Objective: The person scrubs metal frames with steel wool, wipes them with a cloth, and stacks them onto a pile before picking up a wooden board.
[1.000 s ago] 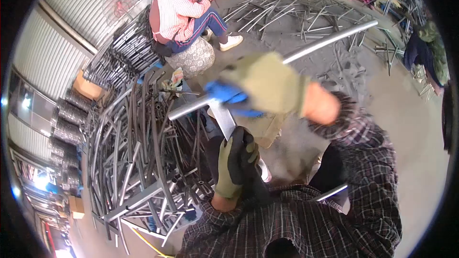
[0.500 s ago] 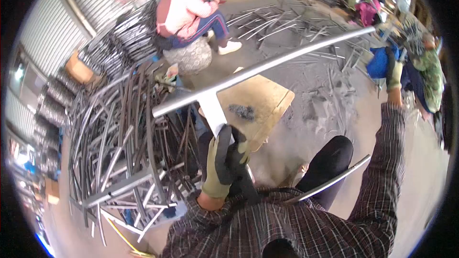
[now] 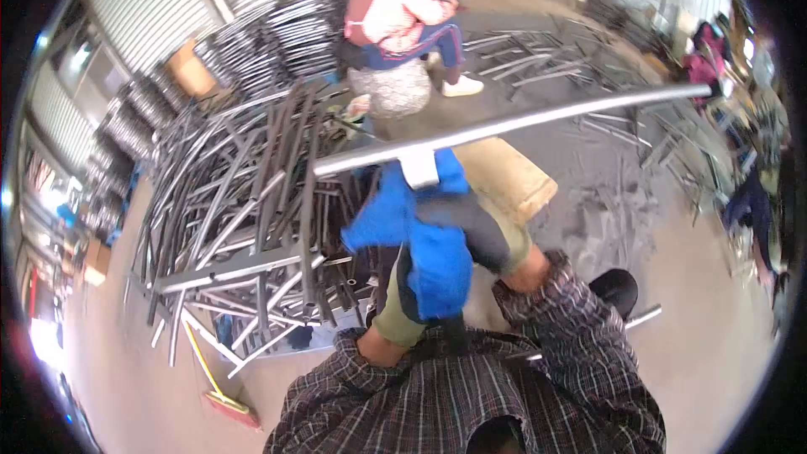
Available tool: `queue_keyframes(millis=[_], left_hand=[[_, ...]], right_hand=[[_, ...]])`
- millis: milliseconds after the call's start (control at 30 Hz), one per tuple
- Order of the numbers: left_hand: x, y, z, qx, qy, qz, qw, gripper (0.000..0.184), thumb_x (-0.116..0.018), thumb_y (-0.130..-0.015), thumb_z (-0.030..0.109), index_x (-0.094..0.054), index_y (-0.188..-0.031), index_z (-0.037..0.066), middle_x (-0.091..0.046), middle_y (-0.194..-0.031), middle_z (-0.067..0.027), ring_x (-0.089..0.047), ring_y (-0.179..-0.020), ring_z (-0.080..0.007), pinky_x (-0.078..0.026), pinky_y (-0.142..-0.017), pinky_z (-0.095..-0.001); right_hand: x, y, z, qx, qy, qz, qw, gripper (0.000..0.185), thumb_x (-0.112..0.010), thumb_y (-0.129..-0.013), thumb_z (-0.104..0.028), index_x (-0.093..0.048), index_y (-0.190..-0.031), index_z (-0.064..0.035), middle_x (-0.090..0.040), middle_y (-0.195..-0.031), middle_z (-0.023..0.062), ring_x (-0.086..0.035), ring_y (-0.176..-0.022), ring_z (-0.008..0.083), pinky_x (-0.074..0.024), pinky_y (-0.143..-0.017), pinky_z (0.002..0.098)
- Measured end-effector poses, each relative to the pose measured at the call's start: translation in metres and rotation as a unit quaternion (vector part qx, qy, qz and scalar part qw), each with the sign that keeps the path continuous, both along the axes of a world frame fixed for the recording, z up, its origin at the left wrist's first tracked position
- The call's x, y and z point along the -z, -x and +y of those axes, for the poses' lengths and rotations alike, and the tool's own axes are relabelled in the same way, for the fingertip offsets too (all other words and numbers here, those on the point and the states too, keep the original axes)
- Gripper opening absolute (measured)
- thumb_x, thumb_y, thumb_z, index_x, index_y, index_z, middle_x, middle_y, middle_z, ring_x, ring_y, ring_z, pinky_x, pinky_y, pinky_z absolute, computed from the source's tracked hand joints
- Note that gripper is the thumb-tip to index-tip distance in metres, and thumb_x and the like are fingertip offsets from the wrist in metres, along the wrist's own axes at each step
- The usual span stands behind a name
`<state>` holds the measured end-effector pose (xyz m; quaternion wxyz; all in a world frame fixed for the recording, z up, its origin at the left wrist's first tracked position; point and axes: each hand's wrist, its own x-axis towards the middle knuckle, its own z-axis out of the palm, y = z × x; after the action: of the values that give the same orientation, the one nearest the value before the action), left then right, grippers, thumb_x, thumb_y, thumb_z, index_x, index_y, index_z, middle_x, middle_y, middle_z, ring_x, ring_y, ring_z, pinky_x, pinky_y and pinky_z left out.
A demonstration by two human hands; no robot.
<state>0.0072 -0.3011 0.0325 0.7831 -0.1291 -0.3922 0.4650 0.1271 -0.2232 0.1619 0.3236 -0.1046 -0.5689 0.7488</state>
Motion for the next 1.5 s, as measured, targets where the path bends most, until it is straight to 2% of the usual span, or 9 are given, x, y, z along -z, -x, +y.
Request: queue_keyframes(millis=[100, 300, 400, 767, 933, 1167, 1233, 1367, 1500], left_hand=[[0.025, 0.033, -0.021, -0.337, -0.029, 0.741, 0.580, 0.048, -0.041, -0.103, 0.030, -0.039, -0.143, 0.003, -0.050, -0.137, -0.0152, -0.049, -0.124, -0.0246, -0.040, -0.107, -0.0371], [-0.032, 0.038, -0.035, -0.323, -0.122, 0.686, 0.640, 0.054, -0.037, -0.105, 0.035, -0.032, -0.147, 0.002, -0.039, -0.148, -0.0132, -0.040, -0.134, -0.0249, -0.028, -0.114, -0.0372], [-0.003, 0.024, -0.046, -0.305, -0.153, 0.814, 0.470, 0.056, -0.040, -0.103, 0.034, -0.031, -0.147, 0.001, -0.036, -0.150, -0.0140, -0.035, -0.138, -0.0244, -0.026, -0.114, -0.0375], [-0.112, 0.014, -0.044, -0.301, -0.209, 0.819, 0.442, 0.059, -0.049, -0.099, 0.023, -0.029, -0.147, -0.002, -0.036, -0.150, -0.0155, -0.032, -0.139, -0.0232, -0.021, -0.116, -0.0358], [-0.073, -0.002, -0.027, -0.398, -0.167, 0.803, 0.411, 0.053, -0.054, -0.094, 0.010, -0.038, -0.143, -0.002, -0.051, -0.136, -0.0132, -0.046, -0.126, -0.0201, -0.033, -0.108, -0.0303], [-0.047, -0.020, -0.023, -0.435, -0.128, 0.809, 0.373, 0.060, -0.063, -0.088, 0.015, -0.040, -0.143, 0.003, -0.056, -0.129, -0.0124, -0.051, -0.113, -0.0156, -0.043, -0.097, -0.0299], [-0.028, -0.033, -0.031, -0.317, -0.092, 0.785, 0.525, 0.049, -0.061, -0.091, 0.018, -0.046, -0.135, 0.002, -0.062, -0.112, -0.0125, -0.058, -0.096, -0.0147, -0.049, -0.083, -0.0293], [0.005, -0.050, -0.035, -0.299, -0.005, 0.772, 0.560, 0.031, -0.059, -0.095, 0.027, -0.054, -0.116, 0.004, -0.063, -0.087, -0.0062, -0.054, -0.060, -0.0107, -0.045, -0.054, -0.0251], [-0.046, -0.043, -0.034, -0.237, 0.047, 0.742, 0.625, 0.024, -0.058, -0.096, 0.028, -0.059, -0.105, 0.005, -0.061, -0.078, -0.0020, -0.049, -0.048, -0.0090, -0.038, -0.042, -0.0238]], right_hand=[[0.117, -0.023, -0.018, 0.067, 0.082, -0.039, 0.994, 0.043, -0.064, -0.089, -0.010, -0.052, -0.129, -0.0049, -0.057, -0.120, 0.0056, -0.057, -0.108, 0.0166, -0.0489, -0.094, 0.0342], [0.093, -0.049, -0.083, -0.007, 0.081, -0.094, 0.992, 0.073, -0.084, -0.072, -0.013, -0.046, -0.133, -0.0061, -0.058, -0.117, 0.0071, -0.056, -0.108, 0.0193, -0.0488, -0.092, 0.0350], [0.112, -0.064, -0.088, 0.012, 0.004, -0.186, 0.983, 0.073, -0.086, -0.067, -0.014, -0.049, -0.130, -0.0056, -0.059, -0.114, 0.0076, -0.057, -0.105, 0.0197, -0.0497, -0.089, 0.0356], [0.126, -0.062, -0.115, 0.227, -0.084, -0.078, 0.967, 0.050, -0.074, -0.077, -0.022, -0.056, -0.120, -0.0028, -0.062, -0.113, 0.0126, -0.060, -0.102, 0.0217, -0.0499, -0.089, 0.0376], [0.117, -0.046, -0.100, 0.124, 0.299, 0.214, 0.922, 0.052, -0.050, -0.100, -0.035, -0.039, -0.141, -0.0056, -0.054, -0.129, 0.0105, -0.050, -0.120, 0.0232, -0.0382, -0.105, 0.0358], [0.084, -0.117, -0.086, 0.341, 0.026, -0.056, 0.938, 0.048, -0.043, -0.099, -0.038, -0.049, -0.129, -0.0013, -0.061, -0.107, 0.0125, -0.060, -0.076, 0.0196, -0.0502, -0.063, 0.0296], [0.079, -0.122, -0.096, 0.305, -0.135, -0.243, 0.911, 0.048, -0.041, -0.099, -0.038, -0.049, -0.128, -0.0016, -0.063, -0.105, 0.0118, -0.061, -0.070, 0.0185, -0.0507, -0.061, 0.0279], [0.132, -0.109, -0.128, 0.127, 0.321, -0.081, 0.935, 0.046, -0.047, -0.097, -0.032, -0.049, -0.132, -0.0025, -0.061, -0.119, 0.0146, -0.059, -0.100, 0.0268, -0.0470, -0.093, 0.0408], [0.186, -0.123, -0.138, 0.178, -0.246, -0.430, 0.850, 0.038, -0.061, -0.089, -0.013, -0.053, -0.124, -0.0013, -0.060, -0.117, 0.0163, -0.058, -0.104, 0.0309, -0.0458, -0.093, 0.0412]])
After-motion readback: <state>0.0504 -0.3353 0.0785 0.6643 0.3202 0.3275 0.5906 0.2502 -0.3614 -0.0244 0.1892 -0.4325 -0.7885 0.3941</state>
